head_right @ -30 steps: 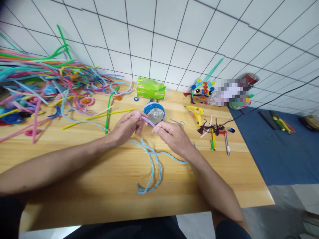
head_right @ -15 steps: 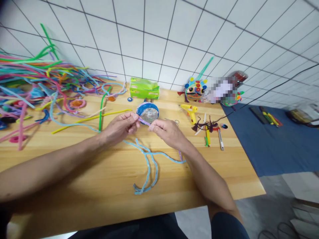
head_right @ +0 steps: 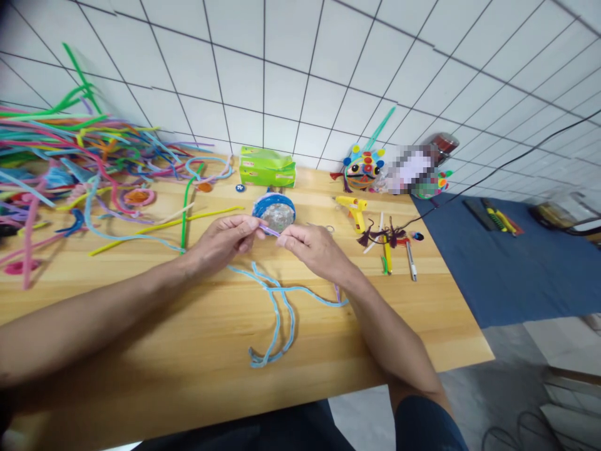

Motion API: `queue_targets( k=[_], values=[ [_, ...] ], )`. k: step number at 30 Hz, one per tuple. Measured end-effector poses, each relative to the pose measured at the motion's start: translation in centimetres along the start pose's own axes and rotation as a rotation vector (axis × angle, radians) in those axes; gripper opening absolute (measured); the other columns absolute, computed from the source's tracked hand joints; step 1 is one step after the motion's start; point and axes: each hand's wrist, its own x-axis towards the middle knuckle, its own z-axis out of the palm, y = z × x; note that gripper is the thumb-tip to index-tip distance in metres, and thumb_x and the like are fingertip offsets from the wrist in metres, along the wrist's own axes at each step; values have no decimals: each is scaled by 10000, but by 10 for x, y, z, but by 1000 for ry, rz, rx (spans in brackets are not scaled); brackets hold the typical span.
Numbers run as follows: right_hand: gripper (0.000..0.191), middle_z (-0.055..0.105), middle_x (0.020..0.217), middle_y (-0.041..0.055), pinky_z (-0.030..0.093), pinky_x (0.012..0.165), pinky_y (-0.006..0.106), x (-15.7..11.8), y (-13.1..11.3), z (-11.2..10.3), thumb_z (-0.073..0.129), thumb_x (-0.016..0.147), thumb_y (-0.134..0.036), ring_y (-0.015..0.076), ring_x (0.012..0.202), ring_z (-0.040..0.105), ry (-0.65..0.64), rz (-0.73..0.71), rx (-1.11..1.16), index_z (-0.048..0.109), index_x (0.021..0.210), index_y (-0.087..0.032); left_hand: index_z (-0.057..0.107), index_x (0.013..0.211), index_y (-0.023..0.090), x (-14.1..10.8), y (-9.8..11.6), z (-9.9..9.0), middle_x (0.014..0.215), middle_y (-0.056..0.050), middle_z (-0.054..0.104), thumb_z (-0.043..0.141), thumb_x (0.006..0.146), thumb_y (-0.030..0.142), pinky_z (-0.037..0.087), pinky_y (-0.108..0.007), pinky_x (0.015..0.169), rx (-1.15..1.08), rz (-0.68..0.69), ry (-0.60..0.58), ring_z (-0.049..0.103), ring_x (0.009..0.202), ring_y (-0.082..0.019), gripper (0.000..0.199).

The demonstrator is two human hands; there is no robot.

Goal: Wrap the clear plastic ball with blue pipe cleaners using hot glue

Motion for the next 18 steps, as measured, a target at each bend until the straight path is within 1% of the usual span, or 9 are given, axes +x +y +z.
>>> queue_targets(
  k=[2, 3, 4, 6, 7, 8, 12, 15, 18],
  values=[
    [320, 464, 616, -56, 309, 651, 283, 0, 0, 0, 606, 1014, -424, 135, 660, 456, 18, -11, 1, 682, 796, -202, 850, 981, 186, -2, 4, 4, 833, -43, 772, 927, 802, 679, 287, -229, 490, -51, -15, -1, 453, 502, -60, 530],
    [325, 464, 617, -55, 308, 653, 285, 0, 0, 0, 609, 1015, -426, 135, 664, 458, 26, -15, -1, 672, 787, -204, 846, 1001, 188, -3, 5, 6, 816, -33, 760, 931, 789, 696, 286, -226, 492, -71, -24, -7, 454, 500, -59, 557],
    [324, 464, 616, -56, 304, 652, 286, 0, 0, 1, 608, 1017, -426, 135, 661, 455, 32, -18, -6, 671, 790, -204, 840, 990, 185, -4, 6, 8, 749, -15, 723, 926, 787, 714, 281, -223, 495, -80, -35, -20, 447, 494, -59, 573],
    [327, 461, 612, -61, 296, 643, 287, 1, 0, 4, 599, 1024, -431, 129, 640, 441, 34, -17, -15, 676, 802, -204, 820, 903, 170, -7, 5, 10, 594, 24, 603, 904, 808, 732, 278, -217, 503, -68, -56, -53, 428, 480, -63, 576],
    [336, 460, 610, -63, 293, 637, 288, 1, 1, 6, 594, 1028, -435, 125, 627, 432, 27, -18, -19, 669, 796, -204, 809, 859, 166, -7, 3, 11, 555, 33, 561, 894, 823, 729, 281, -215, 505, -56, -62, -65, 423, 477, -65, 571],
    [348, 458, 608, -66, 292, 633, 288, 1, 1, 7, 590, 1030, -440, 121, 618, 424, 18, -21, -22, 656, 782, -206, 803, 837, 164, -8, 2, 11, 555, 30, 562, 888, 835, 721, 286, -215, 504, -47, -64, -70, 425, 479, -65, 563],
    [389, 470, 616, -67, 302, 638, 287, 2, 2, 9, 578, 1049, -459, 113, 618, 433, -29, -33, -29, 613, 754, -207, 822, 828, 170, -7, -3, 9, 720, -21, 714, 910, 820, 689, 292, -224, 476, -18, -39, -54, 442, 488, -62, 526],
    [350, 499, 625, -67, 311, 639, 288, 2, 1, 5, 576, 1059, -439, 114, 614, 453, -49, -37, -47, 665, 820, -200, 834, 806, 166, -5, -2, 7, 647, -17, 678, 908, 819, 692, 278, -223, 473, -1, -29, -44, 424, 479, -65, 531],
    [304, 523, 625, -58, 330, 665, 287, 0, 0, 0, 585, 1052, -394, 126, 642, 490, 2, -47, -83, 720, 867, -195, 846, 822, 161, -5, 0, 7, 576, -2, 614, 906, 812, 707, 268, -213, 491, -26, -34, -25, 416, 481, -67, 550]
  ],
)
